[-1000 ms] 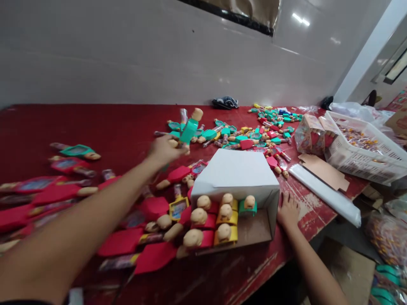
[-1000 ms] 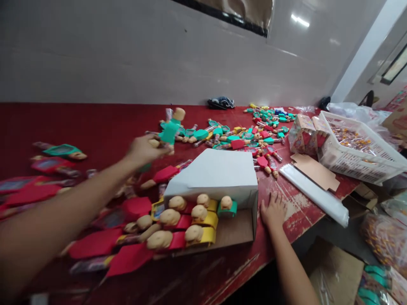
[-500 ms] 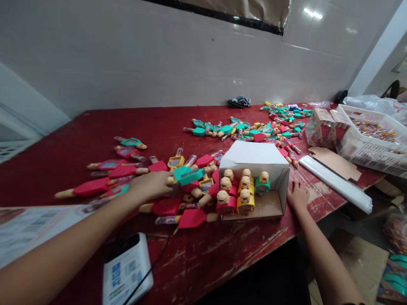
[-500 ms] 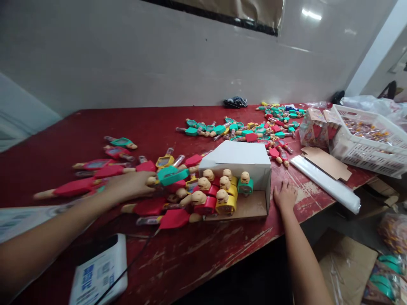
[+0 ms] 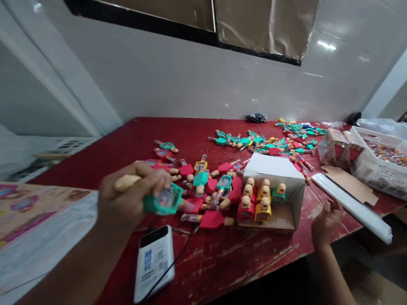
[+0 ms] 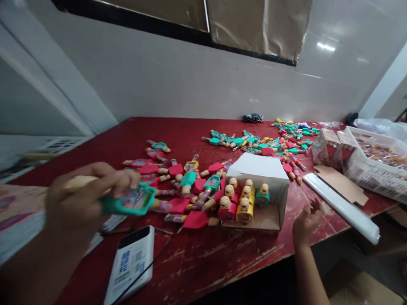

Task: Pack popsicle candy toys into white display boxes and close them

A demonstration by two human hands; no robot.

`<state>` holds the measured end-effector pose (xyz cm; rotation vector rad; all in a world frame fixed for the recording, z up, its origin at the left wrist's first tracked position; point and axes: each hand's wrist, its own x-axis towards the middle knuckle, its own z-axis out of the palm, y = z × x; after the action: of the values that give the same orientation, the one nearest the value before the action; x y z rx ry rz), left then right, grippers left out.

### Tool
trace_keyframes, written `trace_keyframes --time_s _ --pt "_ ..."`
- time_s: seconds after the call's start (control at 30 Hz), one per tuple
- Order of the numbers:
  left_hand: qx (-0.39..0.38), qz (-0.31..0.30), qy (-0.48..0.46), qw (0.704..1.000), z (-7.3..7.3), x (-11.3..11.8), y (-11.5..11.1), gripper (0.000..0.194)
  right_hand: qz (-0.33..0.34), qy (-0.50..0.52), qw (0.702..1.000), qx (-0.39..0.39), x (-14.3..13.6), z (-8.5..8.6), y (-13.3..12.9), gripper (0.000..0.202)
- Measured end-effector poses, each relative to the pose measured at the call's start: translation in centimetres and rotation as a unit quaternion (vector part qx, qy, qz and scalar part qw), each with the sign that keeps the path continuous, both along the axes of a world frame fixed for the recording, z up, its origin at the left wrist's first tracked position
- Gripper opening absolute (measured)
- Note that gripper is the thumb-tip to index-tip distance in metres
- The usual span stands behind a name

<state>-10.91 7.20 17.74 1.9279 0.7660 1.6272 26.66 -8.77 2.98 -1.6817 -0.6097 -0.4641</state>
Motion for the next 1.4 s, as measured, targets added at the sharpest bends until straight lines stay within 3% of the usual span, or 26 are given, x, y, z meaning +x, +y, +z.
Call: trace_keyframes --time_s 0.03,0.07,0.1,0.13,0.17,0.23,0.3,0.37,0.43,0.5,0.6,0.67,0.8,0.9,1.0,1.1,1.13,1.2,1.27,1.3,1.4 --pt "-0.009 -0.157 -0.06 0.986 0.8 0.7 -2.0 0.049 0.078 -0.012 0.994 0.081 -2.5 1.8 -0.6 0.044" --pt "-0.044 -0.288 -0.083 0.953 1.3 1.7 -3.9 0.046 0.207 -0.037 0.973 0.099 -5.2 3.7 -1.1 0.038" --pt "-0.07 -0.368 -0.091 0.923 1.5 3.0 -5.6 0.041 0.355 -0.076 0.929 0.077 -7.9 5.4 -1.6 0.04" --pt "-0.075 -0.426 -0.096 0.897 1.2 4.4 -7.2 0.034 0.493 -0.105 0.863 0.009 -10.4 6.9 -2.0 0.051" --pt "-0.069 -0.444 -0.095 0.888 0.7 5.9 -8.5 0.031 0.56 -0.111 0.82 -0.049 -12.6 8.1 -2.3 0.064" --pt "-0.022 -0.438 -0.048 0.897 -0.9 8.6 -10.4 0.034 0.612 -0.097 0.779 -0.089 -15.3 9.4 -2.8 0.084" --pt "0.039 -0.38 0.003 0.924 -2.6 10.3 -11.0 0.042 0.604 -0.051 0.789 -0.099 -15.6 9.4 -3.4 0.089" --pt "0.116 -0.285 0.046 0.951 -3.9 11.0 -10.5 0.053 0.559 -0.006 0.822 -0.107 -13.8 8.6 -4.1 0.062" --pt "0.185 -0.163 0.083 0.966 -4.7 11.1 -9.4 0.062 0.466 0.031 0.881 -0.081 -11.0 7.8 -4.5 0.021" --pt "0.218 -0.08 0.119 0.965 -5.2 11.0 -8.0 0.053 0.344 0.069 0.937 0.004 -8.4 7.3 -4.2 0.018" --pt "0.225 -0.062 0.207 0.95 -6.0 11.6 -6.2 0.032 0.208 0.082 0.962 0.158 -6.6 6.3 -2.2 0.022" --pt "0.253 -0.068 0.253 0.931 -6.9 12.5 -5.5 0.027 0.2 0.055 0.955 0.211 -6.7 5.2 -0.4 0.023" --pt "0.292 -0.038 0.278 0.914 -8.4 13.9 -4.9 0.026 0.268 -0.056 0.954 0.121 -7.2 2.2 2.2 0.022" --pt "0.284 -0.037 0.279 0.917 -8.6 13.9 -5.2 0.027 0.244 -0.093 0.963 0.062 -6.6 0.9 2.8 0.018" --pt "0.257 -0.072 0.283 0.922 -8.4 13.5 -5.7 0.031 0.207 -0.094 0.974 0.025 -6.2 0.8 3.6 0.014" --pt "0.196 -0.094 0.197 0.956 -9.2 12.7 -4.8 0.032 0.204 -0.127 0.971 -0.006 -6.7 0.7 4.9 0.02" --pt "0.169 -0.059 0.152 0.972 -9.8 12.4 -4.0 0.032 0.199 -0.153 0.968 -0.015 -7.0 0.6 5.3 0.023" --pt "0.105 0.074 0.1 0.987 -11.2 11.5 -1.8 0.036 0.18 -0.209 0.961 -0.031 -7.5 0.4 5.9 0.028" --pt "-0.007 0.191 0.179 0.965 -12.6 10.5 0.6 0.051 0.17 -0.244 0.954 -0.038 -7.6 0.2 6.2 0.029" --pt "-0.086 0.207 0.258 0.94 -13.2 9.9 1.5 0.059 0.174 -0.247 0.953 -0.039 -7.5 0.2 6.2 0.029" --pt "-0.276 0.137 0.428 0.85 -14.5 8.7 3.0 0.06 0.194 -0.224 0.953 -0.061 -7.2 0.2 5.8 0.032"
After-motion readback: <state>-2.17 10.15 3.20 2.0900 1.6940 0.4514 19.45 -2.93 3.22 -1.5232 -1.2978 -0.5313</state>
